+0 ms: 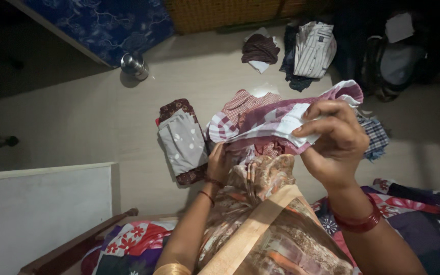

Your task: The person folds several pieces of clothing on the floor, including a blue and white checkered cloth, a red and white checkered cloth, and a pink striped cloth. Each item is smoothed, folded into a compact rectangle, and placed in a growing stack.

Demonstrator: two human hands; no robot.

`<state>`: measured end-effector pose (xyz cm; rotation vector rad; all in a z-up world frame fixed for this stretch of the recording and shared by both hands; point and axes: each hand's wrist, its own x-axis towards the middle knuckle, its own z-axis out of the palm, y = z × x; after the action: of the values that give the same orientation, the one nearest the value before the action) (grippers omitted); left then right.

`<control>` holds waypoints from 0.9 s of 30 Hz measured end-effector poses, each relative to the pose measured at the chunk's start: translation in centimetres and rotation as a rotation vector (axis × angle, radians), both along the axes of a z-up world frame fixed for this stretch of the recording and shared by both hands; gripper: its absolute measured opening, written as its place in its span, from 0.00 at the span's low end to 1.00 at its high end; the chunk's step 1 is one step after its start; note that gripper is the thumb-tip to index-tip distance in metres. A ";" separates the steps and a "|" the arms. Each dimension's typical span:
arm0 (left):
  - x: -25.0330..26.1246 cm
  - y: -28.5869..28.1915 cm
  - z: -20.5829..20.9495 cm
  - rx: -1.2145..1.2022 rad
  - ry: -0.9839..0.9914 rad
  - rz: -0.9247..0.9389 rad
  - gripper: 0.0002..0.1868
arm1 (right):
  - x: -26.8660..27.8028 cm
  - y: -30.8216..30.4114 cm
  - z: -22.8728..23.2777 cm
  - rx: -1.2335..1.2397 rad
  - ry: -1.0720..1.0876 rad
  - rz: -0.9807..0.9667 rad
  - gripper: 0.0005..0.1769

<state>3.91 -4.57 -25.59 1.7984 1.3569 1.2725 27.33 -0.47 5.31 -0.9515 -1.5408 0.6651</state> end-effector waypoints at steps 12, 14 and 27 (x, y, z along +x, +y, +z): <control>1.8 1.2 2.6 -0.280 -0.188 0.130 0.15 | -0.5 0.3 0.9 0.053 0.111 -0.023 0.12; 2.3 1.5 4.4 -0.237 -0.180 0.103 0.17 | -0.1 0.6 1.4 0.067 0.151 -0.053 0.11; 3.7 14.9 15.4 0.182 -0.132 0.417 0.13 | 7.5 2.2 3.9 0.276 0.094 -0.312 0.15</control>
<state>7.66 10.31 -10.14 1.5570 1.6401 1.7491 34.84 1.74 9.25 -0.9107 -1.3227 0.2637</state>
